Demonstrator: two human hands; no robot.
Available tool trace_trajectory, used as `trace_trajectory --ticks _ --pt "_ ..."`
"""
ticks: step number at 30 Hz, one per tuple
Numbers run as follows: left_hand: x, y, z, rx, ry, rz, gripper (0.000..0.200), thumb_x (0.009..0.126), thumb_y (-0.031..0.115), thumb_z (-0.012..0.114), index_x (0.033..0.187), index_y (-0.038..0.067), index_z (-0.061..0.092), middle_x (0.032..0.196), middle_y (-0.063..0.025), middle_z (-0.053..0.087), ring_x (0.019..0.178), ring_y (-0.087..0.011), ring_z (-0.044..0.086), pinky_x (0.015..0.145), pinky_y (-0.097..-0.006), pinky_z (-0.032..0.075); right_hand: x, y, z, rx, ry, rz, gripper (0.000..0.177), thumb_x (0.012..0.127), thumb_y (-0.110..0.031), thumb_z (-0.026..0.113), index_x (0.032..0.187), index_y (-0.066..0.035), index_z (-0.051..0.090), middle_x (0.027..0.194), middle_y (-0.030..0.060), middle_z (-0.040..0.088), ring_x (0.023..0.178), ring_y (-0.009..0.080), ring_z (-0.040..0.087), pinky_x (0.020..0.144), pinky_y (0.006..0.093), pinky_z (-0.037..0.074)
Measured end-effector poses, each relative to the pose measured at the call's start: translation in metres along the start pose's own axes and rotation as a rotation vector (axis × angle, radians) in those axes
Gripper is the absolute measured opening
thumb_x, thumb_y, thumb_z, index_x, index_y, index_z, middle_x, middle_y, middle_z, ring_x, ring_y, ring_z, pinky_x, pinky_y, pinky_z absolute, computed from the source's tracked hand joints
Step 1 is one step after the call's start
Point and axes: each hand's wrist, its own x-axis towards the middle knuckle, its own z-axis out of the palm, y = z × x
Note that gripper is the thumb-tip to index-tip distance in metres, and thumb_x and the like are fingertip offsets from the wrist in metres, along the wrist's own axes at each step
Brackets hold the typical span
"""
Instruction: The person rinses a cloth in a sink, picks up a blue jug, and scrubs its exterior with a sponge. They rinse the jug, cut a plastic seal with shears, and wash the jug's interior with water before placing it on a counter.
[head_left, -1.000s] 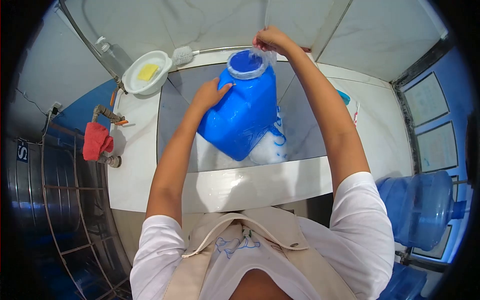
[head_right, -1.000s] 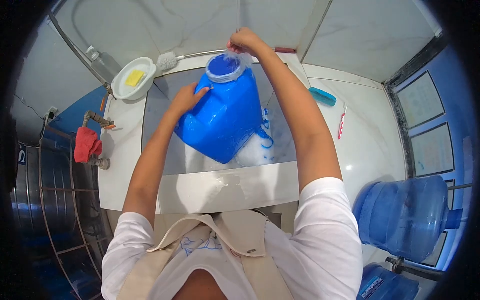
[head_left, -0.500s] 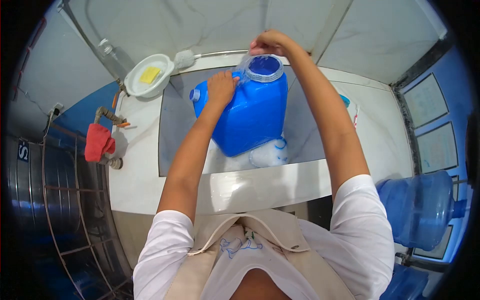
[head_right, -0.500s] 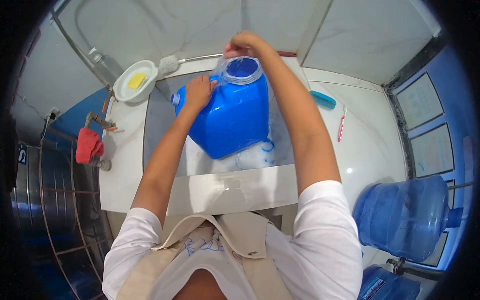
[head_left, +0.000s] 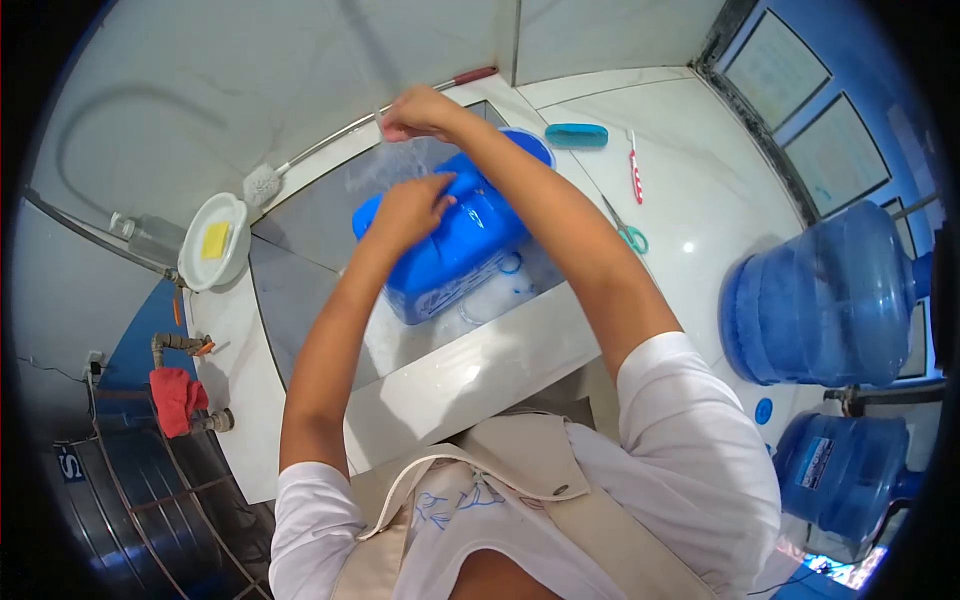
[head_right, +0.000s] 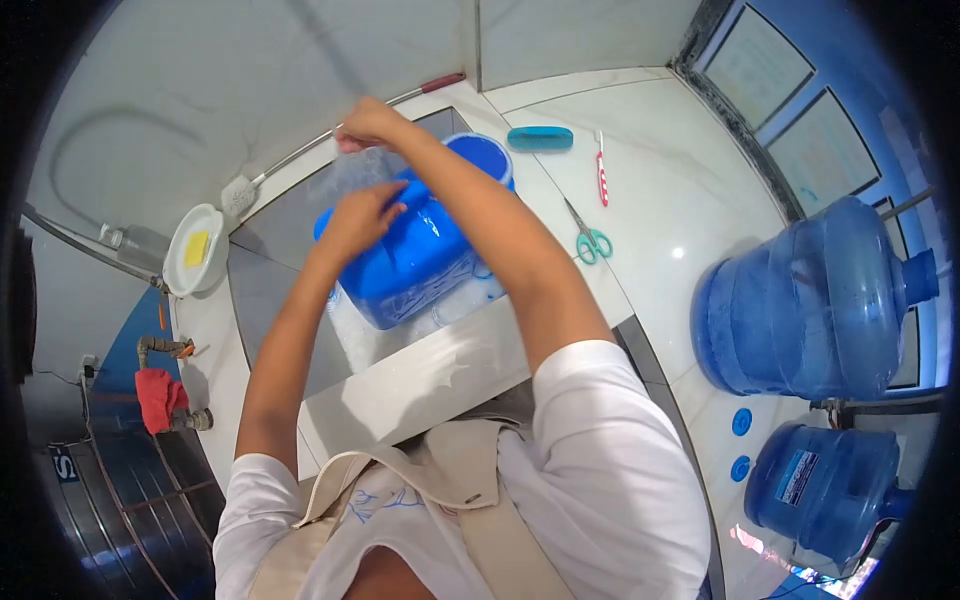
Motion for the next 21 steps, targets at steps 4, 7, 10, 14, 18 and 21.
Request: trace_trajectory --ticks 4,7,10,14,18,21 --pt "-0.039 0.051 0.008 0.024 -0.059 -0.032 0.035 0.082 0.016 0.056 0.115 0.005 0.052 0.102 -0.0179 0.059 0.090 -0.0357 0.057 0.078 -0.0397 0.046 -0.064 0.043 -0.098 -0.580 0.135 -0.035 0.019 0.076 -0.016 0.058 0.067 0.000 0.063 0.062 0.0078 0.060 0.055 0.0124 0.057 0.053 0.0287 0.049" --pt "-0.062 0.063 0.010 -0.102 -0.013 0.062 0.035 0.082 0.015 0.056 0.115 0.004 0.052 0.101 -0.0188 0.058 0.090 -0.0357 0.056 0.077 -0.0398 0.046 -0.146 0.087 -0.163 -1.179 0.377 0.084 0.018 0.068 -0.012 0.053 0.068 0.003 0.062 0.077 0.0277 0.059 0.075 0.0395 0.060 0.067 0.0458 0.047" --pt "-0.092 0.049 -0.002 0.026 0.243 0.216 0.031 0.082 0.020 0.058 0.107 0.003 0.053 0.104 -0.0177 0.054 0.087 -0.0317 0.056 0.076 -0.0424 0.045 -0.236 0.103 -0.183 -1.313 0.342 0.494 0.028 0.070 -0.013 0.056 0.093 0.001 0.059 0.093 0.0237 0.060 0.089 0.0351 0.059 0.078 0.0419 0.047" --pt "-0.136 0.044 -0.014 0.217 0.084 0.093 0.034 0.080 0.025 0.061 0.103 0.003 0.053 0.097 -0.0155 0.053 0.080 -0.0288 0.056 0.069 -0.0395 0.048 -0.294 0.119 -0.179 -1.309 0.324 0.667 0.031 0.072 -0.018 0.060 0.096 0.003 0.058 0.099 0.0262 0.057 0.091 0.0380 0.058 0.080 0.0414 0.047" --pt "-0.142 0.035 0.010 0.353 0.021 0.041 0.028 0.079 0.028 0.061 0.088 0.004 0.051 0.081 -0.0118 0.052 0.066 -0.0264 0.056 0.053 -0.0354 0.047 -0.300 0.131 -0.162 -1.220 0.550 0.425 0.033 0.072 -0.024 0.064 0.088 0.004 0.057 0.093 0.0247 0.059 0.087 0.0380 0.058 0.076 0.0428 0.048" --pt "-0.142 0.043 0.020 0.357 0.084 -0.099 0.024 0.081 0.027 0.058 0.081 0.005 0.049 0.074 -0.0125 0.054 0.062 -0.0289 0.057 0.049 -0.0372 0.046 -0.293 0.125 -0.158 -1.213 0.569 0.415 0.035 0.073 -0.024 0.065 0.090 0.005 0.055 0.091 0.0234 0.058 0.084 0.0360 0.060 0.074 0.0405 0.048"
